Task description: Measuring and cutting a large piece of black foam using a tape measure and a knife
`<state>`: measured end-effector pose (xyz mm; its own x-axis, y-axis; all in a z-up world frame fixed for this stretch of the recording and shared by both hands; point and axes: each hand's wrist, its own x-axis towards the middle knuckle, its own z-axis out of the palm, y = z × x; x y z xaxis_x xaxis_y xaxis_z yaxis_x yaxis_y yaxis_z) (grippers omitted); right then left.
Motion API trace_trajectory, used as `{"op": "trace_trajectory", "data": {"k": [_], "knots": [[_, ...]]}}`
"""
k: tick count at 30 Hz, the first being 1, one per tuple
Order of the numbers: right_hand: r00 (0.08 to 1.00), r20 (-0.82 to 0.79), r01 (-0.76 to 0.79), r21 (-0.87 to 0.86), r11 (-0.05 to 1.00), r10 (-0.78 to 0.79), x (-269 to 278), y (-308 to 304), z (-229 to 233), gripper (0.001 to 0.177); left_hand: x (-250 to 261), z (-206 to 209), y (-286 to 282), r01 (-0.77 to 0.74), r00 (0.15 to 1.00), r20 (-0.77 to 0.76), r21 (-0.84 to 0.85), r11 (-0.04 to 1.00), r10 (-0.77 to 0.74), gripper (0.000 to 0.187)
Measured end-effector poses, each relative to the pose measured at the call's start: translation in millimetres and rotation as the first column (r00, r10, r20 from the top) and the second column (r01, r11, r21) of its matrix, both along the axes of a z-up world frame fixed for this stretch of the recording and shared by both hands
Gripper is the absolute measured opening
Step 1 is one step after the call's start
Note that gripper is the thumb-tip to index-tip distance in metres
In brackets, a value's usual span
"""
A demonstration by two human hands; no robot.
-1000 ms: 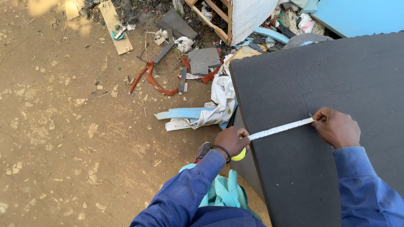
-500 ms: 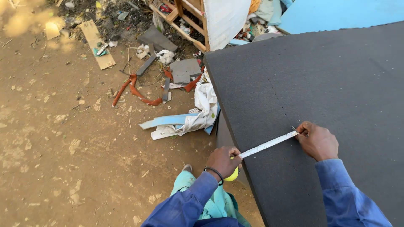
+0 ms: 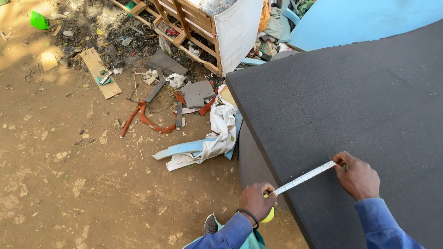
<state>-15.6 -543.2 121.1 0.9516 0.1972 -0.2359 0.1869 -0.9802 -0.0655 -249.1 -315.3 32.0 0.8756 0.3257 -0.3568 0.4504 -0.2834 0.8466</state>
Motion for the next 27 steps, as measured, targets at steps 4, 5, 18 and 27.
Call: {"op": "trace_trajectory", "data": {"k": [4, 5, 18, 27], "knots": [[1.000, 0.020, -0.022, 0.012, 1.000, 0.021, -25.7, 0.6, 1.4, 0.022, -22.5, 12.3, 6.2, 0.017, 0.998, -0.058, -0.013, 1.000, -0.018, 0.018], [1.000, 0.018, -0.021, 0.011, 1.000, 0.020, -31.7, -1.4, 1.4, 0.022, -27.9, 11.7, 5.0, 0.018, 0.998, -0.060, -0.014, 1.000, -0.019, 0.018], [1.000, 0.006, 0.006, 0.019, 1.000, -0.006, -60.7, 1.8, 3.1, 0.021, -61.6, 18.1, 9.8, 0.005, 1.000, -0.028, 0.020, 1.000, -0.005, 0.016], [1.000, -0.012, -0.018, 0.065, 0.998, 0.019, -62.7, -6.8, 2.6, 0.021, -64.6, 10.7, 7.4, 0.004, 1.000, -0.031, 0.054, 0.999, -0.003, 0.017]]}}
